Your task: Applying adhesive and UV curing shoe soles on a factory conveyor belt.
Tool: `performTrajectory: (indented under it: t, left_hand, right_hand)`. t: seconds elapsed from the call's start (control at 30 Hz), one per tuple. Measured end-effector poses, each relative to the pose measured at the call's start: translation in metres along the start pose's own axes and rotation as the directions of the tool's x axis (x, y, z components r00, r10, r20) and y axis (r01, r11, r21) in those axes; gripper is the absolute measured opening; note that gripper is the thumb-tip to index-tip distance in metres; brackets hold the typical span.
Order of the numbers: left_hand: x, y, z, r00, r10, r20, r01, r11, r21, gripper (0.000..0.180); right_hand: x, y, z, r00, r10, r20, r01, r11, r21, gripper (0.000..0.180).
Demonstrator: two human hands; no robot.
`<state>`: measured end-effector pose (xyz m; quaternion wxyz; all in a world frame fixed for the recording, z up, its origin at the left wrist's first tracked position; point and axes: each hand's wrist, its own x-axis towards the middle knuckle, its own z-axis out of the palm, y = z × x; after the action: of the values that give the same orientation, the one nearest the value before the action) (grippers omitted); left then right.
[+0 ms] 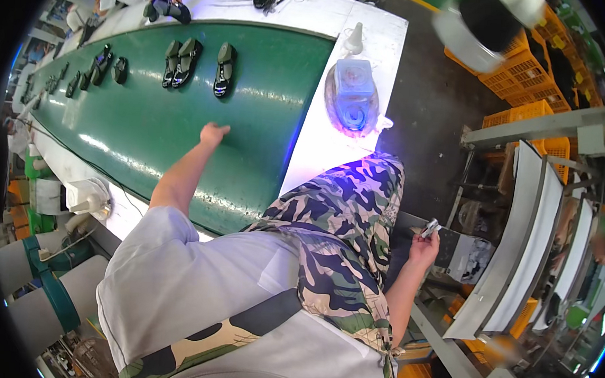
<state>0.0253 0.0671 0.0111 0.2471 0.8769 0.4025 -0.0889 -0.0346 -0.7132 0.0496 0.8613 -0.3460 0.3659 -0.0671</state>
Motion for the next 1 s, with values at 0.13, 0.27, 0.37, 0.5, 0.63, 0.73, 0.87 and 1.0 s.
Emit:
performTrajectory:
  t: [0.13,0.27,0.37,0.5,0.63,0.73,0.87,1.0]
  left_hand:
    - [0.041,0.052,0.035,0.976,-0.026,-0.218,-0.008,0.988,-0.154,0.075]
    - [0.091,0.110,0.012,0.971,-0.035,-0.237,-0.020,0.973,-0.228,0.080]
    - [0.133,0.145,0.007,0.982,-0.098,-0.160,0.069,0.982,-0.178,0.094]
    - [0.170,0.136,0.006,0.972,-0.208,-0.110,0.187,0.966,-0.177,0.106]
    - [0.152,0.134,-0.002,0.985,-0.129,-0.113,0.125,0.991,-0.044,0.082]
    - [0.119,0.131,-0.009,0.990,0.139,0.016,-0.140,0.977,0.161,0.060]
    - [0.075,0.108,-0.017,0.592,0.702,0.395,-0.779,0.625,0.057,0.054]
    - [0.020,0.084,-0.028,0.300,0.653,0.696,-0.949,0.279,0.147,0.054]
  right_hand:
    - [-0.007,-0.042,0.036,0.999,-0.044,0.009,0.044,0.989,-0.139,0.013]
    - [-0.021,-0.044,0.083,0.994,-0.092,0.065,0.105,0.968,-0.230,0.014]
    - [-0.022,-0.033,0.108,0.987,-0.046,0.156,0.096,0.940,-0.328,0.017]
    - [-0.026,-0.011,0.167,0.981,-0.008,0.193,0.095,0.889,-0.447,0.009]
    - [-0.016,0.020,0.222,0.957,-0.099,0.272,0.251,0.750,-0.612,0.014]
    - [0.003,0.055,0.264,0.877,-0.243,0.415,0.480,0.458,-0.748,0.017]
    - [0.030,0.090,0.303,0.784,-0.172,0.596,0.618,0.127,-0.776,0.025]
    - [0.037,0.116,0.329,0.535,-0.206,0.819,0.774,-0.269,-0.573,0.020]
